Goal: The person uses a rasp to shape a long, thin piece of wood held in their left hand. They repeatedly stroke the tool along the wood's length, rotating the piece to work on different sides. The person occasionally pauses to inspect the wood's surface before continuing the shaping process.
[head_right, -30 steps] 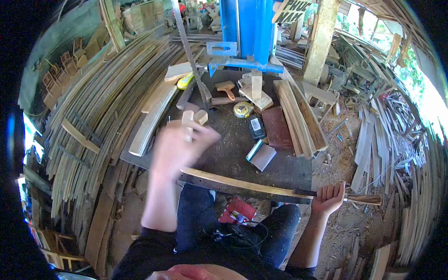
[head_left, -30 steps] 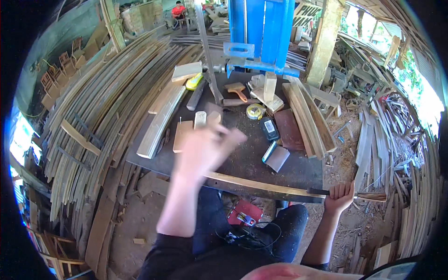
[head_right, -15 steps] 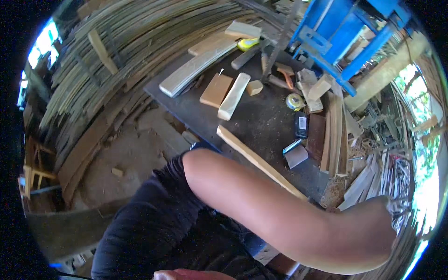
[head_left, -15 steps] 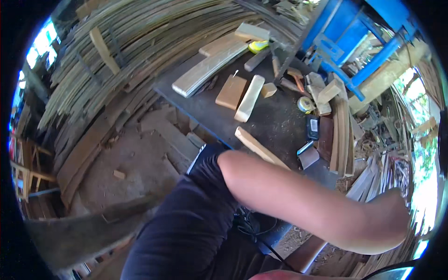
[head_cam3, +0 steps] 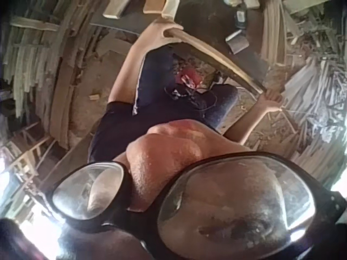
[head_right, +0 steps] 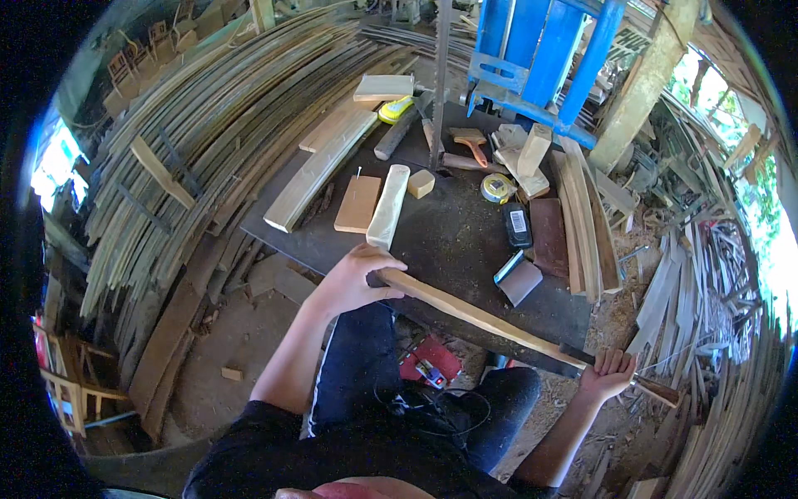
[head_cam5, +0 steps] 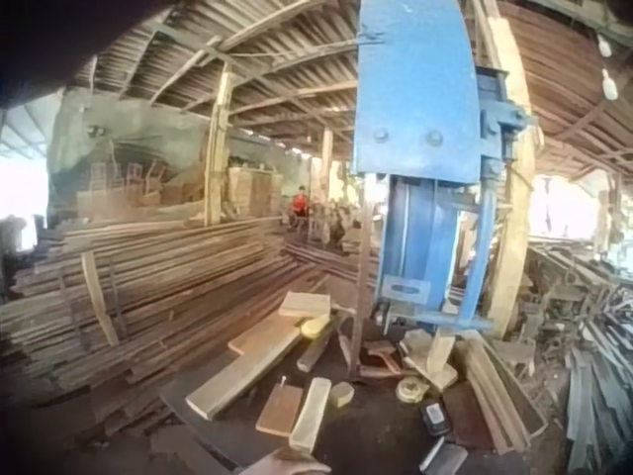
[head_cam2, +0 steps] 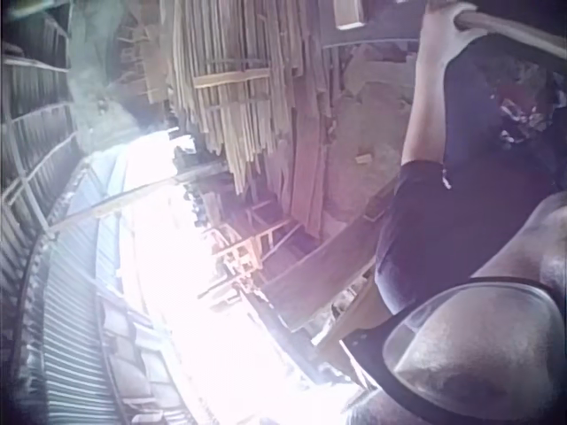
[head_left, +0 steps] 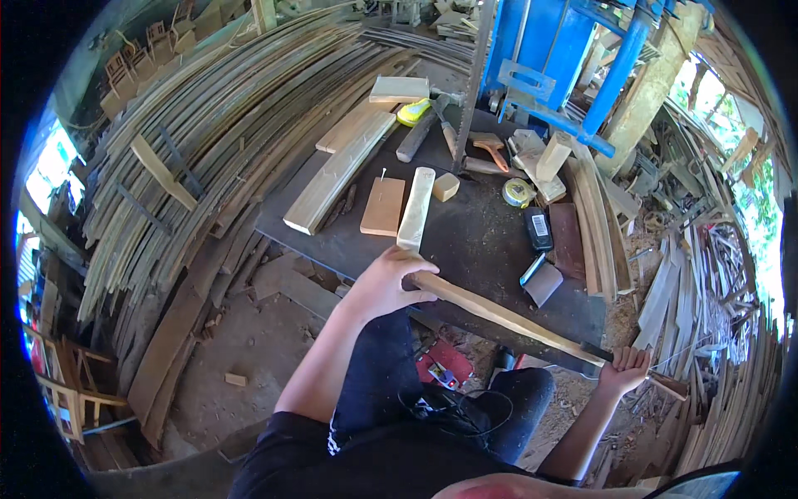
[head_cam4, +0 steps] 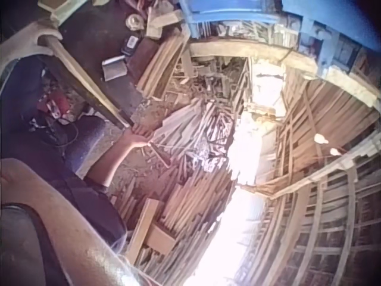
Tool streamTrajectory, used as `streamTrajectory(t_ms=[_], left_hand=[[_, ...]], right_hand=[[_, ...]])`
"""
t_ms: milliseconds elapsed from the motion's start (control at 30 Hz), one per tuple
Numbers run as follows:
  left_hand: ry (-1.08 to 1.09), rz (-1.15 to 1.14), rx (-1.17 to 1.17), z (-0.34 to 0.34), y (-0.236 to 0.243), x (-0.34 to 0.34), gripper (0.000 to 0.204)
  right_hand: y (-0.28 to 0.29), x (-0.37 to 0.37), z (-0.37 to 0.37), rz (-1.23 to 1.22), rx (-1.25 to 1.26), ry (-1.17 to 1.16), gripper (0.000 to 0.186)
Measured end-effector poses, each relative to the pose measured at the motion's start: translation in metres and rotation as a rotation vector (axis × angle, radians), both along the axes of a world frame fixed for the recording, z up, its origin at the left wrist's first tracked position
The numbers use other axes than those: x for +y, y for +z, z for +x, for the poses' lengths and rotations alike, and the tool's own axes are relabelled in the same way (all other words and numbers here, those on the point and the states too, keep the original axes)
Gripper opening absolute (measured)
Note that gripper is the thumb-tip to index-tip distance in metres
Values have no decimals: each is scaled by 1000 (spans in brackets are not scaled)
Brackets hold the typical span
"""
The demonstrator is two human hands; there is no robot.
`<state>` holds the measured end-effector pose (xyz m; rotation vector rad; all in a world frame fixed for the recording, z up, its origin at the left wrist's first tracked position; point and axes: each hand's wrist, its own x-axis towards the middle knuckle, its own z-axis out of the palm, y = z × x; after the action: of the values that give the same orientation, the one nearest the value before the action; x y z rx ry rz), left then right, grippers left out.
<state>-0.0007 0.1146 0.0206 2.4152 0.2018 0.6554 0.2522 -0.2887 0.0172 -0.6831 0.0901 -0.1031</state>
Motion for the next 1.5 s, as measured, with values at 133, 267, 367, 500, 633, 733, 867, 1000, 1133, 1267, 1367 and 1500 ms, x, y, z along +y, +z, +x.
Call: streamTrajectory(t_ms=[133, 267, 367, 500, 633, 733, 867, 1000, 1133, 1267, 1367, 1500], left_hand=[[-79, -71, -48, 12, -12, 6, 31], [-81, 17, -99, 18, -13, 2, 28], [-87, 31, -170, 24, -20, 0, 29], [-150, -19, -121, 31, -22, -13, 27], [-165, -76, -88, 39, -18, -39, 33], [-185, -60, -102, 46, -22, -55, 35], [-179, -35, -162, 52, -24, -65, 37], [-155, -11, -164, 51, -27, -67, 38], [-154, 27, -133, 56, -21, -70, 36], [-147, 95, -161, 53, -27, -68, 36], [-125, 118, -180, 56, -26, -69, 36], [-123, 119, -204, 57, -25, -72, 37]], right_hand=[[-5, 0, 1, 8, -10, -19, 43], [-3, 6, -6, 23, -30, 57, 43], [1, 14, -3, 6, -3, 94, 43], [6, 0, 5, 50, -1, 72, 43], [1, -20, 10, 47, 34, -15, 42], [-7, -19, 8, 88, -7, -21, 42], [-1, 10, -8, 99, -6, 61, 42], [4, -11, 0, 61, 33, -3, 43], [-1, -29, 14, 97, 22, -59, 43], [1, 32, -20, 117, 62, 63, 45], [9, 49, -28, 134, 114, 90, 47], [8, 3, -5, 80, 32, 35, 44]])
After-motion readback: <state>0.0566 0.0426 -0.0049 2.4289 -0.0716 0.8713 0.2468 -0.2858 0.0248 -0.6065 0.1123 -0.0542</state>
